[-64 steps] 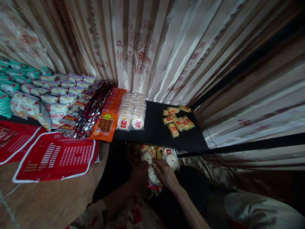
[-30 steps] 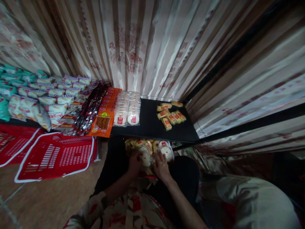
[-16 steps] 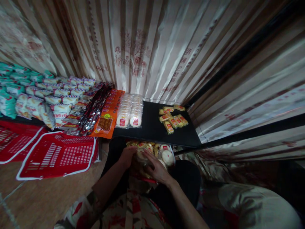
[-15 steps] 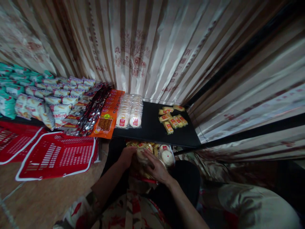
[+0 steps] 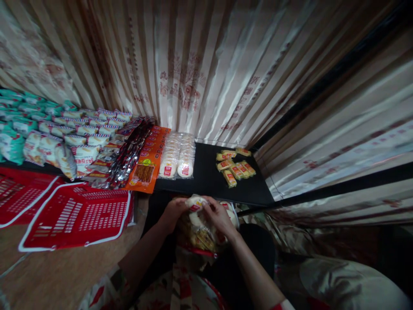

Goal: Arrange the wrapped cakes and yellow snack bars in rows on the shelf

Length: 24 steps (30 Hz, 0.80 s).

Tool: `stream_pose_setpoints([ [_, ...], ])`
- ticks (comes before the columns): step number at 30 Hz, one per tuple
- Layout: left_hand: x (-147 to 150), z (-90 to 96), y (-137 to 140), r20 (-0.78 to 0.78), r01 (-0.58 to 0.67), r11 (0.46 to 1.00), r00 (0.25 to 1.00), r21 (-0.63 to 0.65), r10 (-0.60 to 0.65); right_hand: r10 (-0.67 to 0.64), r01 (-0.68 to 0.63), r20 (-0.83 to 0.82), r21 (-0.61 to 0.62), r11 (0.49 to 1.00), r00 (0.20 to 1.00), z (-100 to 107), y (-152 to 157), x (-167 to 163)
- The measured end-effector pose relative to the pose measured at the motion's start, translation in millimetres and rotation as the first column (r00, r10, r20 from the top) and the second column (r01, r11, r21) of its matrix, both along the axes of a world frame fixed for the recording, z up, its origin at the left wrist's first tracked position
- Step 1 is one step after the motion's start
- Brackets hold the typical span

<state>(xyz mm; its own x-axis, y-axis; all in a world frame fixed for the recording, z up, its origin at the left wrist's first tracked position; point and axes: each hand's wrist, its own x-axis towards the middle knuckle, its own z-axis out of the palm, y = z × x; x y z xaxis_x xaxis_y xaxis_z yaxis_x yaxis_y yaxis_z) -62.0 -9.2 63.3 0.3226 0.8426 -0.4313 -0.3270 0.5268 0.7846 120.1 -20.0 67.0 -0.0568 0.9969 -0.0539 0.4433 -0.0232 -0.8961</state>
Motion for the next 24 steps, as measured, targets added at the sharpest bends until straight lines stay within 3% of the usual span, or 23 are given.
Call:
stream_pose_setpoints([
  [6, -4, -0.3, 5, -0.183, -0.118, 0.991, 0.975, 0.061, 0.127, -0.045, 0.040, -0.145, -0.040, 0.998, 0.988, 7, 21, -12],
  [13, -6, 17.7, 14, -0.188, -0.209, 0.976, 0.958, 0.054, 0.216, -0.125, 0.071, -0.394, -0.151, 0.986, 0.910, 2, 30, -27],
  [18, -4, 13.8, 25, -0.229, -0.248, 0.967, 0.940, 0.053, 0.253, -0.128, 0.097, -0.380, -0.099, 0.990, 0.916, -3, 43, -34],
  [24, 3, -6.8, 43, -0.333, -0.305, 0.934, 0.875, 0.188, 0.352, -0.115, 0.115, -0.296, -0.015, 0.993, 0.948, -7, 80, -32],
])
